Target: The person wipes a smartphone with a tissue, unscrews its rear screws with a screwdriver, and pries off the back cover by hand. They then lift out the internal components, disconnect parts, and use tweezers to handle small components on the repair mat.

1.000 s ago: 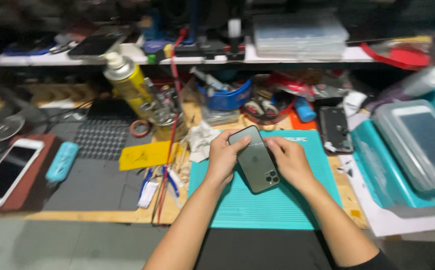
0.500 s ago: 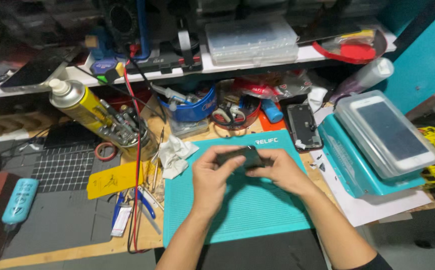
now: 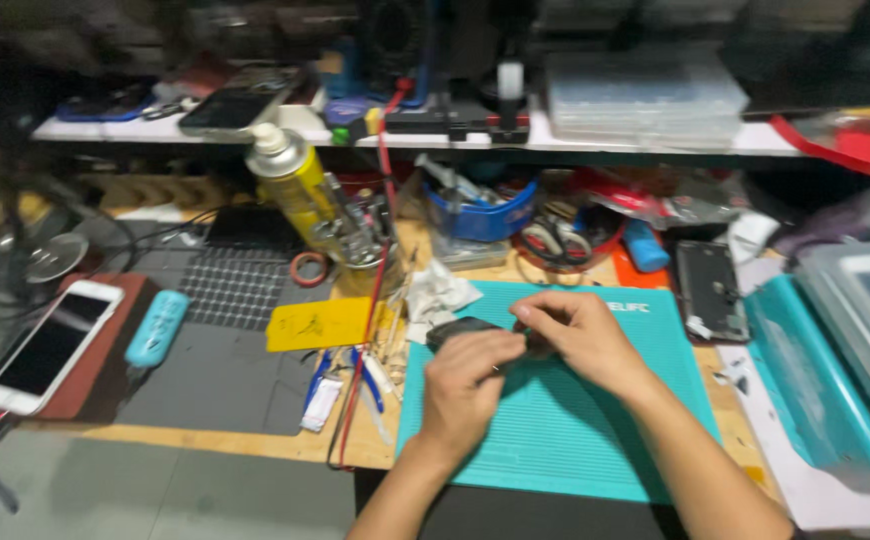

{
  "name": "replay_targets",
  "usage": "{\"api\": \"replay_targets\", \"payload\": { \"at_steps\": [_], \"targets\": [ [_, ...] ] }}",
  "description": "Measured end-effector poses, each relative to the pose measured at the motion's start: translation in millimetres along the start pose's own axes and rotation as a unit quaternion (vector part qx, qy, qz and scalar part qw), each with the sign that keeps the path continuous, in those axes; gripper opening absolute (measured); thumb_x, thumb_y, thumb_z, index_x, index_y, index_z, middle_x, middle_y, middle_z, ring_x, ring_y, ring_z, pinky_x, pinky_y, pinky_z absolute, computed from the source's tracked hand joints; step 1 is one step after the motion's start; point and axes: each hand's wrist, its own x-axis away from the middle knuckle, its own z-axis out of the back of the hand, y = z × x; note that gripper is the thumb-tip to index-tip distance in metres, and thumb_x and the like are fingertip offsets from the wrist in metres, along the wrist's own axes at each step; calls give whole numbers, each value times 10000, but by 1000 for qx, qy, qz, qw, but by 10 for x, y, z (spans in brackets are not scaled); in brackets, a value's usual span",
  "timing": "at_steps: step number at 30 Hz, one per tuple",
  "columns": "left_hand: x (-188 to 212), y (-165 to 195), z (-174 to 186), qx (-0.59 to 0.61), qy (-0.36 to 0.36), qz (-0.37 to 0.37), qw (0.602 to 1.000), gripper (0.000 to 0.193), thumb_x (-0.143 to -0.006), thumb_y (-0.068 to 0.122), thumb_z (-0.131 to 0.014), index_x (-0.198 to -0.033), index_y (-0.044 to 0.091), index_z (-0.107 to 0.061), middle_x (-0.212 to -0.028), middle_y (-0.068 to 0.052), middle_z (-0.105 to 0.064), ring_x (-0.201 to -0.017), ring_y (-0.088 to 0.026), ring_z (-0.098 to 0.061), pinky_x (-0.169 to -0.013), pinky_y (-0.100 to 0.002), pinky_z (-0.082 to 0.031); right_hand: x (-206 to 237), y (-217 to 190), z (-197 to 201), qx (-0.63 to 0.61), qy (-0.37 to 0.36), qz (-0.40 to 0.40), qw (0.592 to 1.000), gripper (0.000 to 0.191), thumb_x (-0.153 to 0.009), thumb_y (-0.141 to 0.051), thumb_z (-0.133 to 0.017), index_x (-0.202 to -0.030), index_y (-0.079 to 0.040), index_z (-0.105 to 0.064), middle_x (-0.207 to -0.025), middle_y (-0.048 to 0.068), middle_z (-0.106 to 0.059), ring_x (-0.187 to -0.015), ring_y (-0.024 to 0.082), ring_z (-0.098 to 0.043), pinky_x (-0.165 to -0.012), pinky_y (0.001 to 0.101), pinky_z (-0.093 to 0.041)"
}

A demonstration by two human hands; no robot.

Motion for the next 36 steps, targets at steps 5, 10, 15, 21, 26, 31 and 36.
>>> {"api": "replay_targets", "payload": {
  "at_steps": [5, 10, 15, 21, 26, 31, 36],
  "targets": [
    [141, -3, 90, -33, -71, -28, 997, 393, -726, -79, -685, -1107, 16, -707, -1202, -145, -705, -1217, -347, -650, -1154, -452, -471, -131, -263, -219, 230, -7, 15, 973, 288, -823, -217, -782, -1033, -19, -776, -893, 103, -797, -796, 180, -729, -727, 332, -579],
    [147, 0, 208, -59, -177, -7, 982, 485, -742, 19, -722, -1225, 9, -678, -1281, -200, -585, -1335, -409, -510, -1178, -464, -421, -154, -496, -519, 321, 35, 54, 945, 265, -827, -191, -756, -1045, -41, -765, -966, 156, -768, -833, 277, -753, -758, 382, -581],
    [160, -90, 456, -19, -181, 62, 981, 511, -763, 225, -830, -1178, -24, -667, -1267, -281, -569, -1208, -464, -494, -1011, -518, -407, -448, -614, -938, 264, -79, 330, 903, 267, -784, -32, -667, -1041, -17, -737, -990, 169, -757, -911, 374, -710, -805, 425, -564],
    [158, -514, 768, -142, 27, 198, 970, 112, -935, 70, -627, -1015, 3, -671, -1030, -207, -681, -1063, -393, -634, -940, -472, -501, -901, -583, -1260, 382, -149, 223, 885, 350, -739, -22, -684, -1083, -53, -741, -952, 179, -723, -896, 379, -680, -799, 456, -546],
    [2, -992, 768, -222, 58, 141, 963, 211, -887, -34, -565, -1079, -70, -643, -1062, -254, -658, -1004, -455, -622, -855, -513, -501, -959, -389, -1222, 428, -112, 324, 836, 492, -695, -8, -683, -1181, -77, -723, -1119, 154, -667, -1037, 386, -605, -872, 475, -500],
    [-118, -1185, 639, -291, -25, 186, 938, 124, -889, -8, -593, -977, -42, -673, -985, -257, -671, -967, -455, -641, -841, -524, -517, -945, -259, -1120, 471, -74, 343, 810, 467, -704, -34, -697, -1166, -96, -732, -1154, 188, -608, -1038, 390, -587, -873, 474, -497],
    [-246, -1116, 605, -335, -34, 250, 908, 154, -920, 159, -679, -898, 10, -708, -935, -227, -687, -867, -451, -663, -742, -566, -509, -945, -262, -1046, 468, -71, 325, 819, 385, -721, -125, -743, -1102, -82, -710, -1122, 154, -618, -1045, 364, -604, -857, 466, -511]
  ]
}}
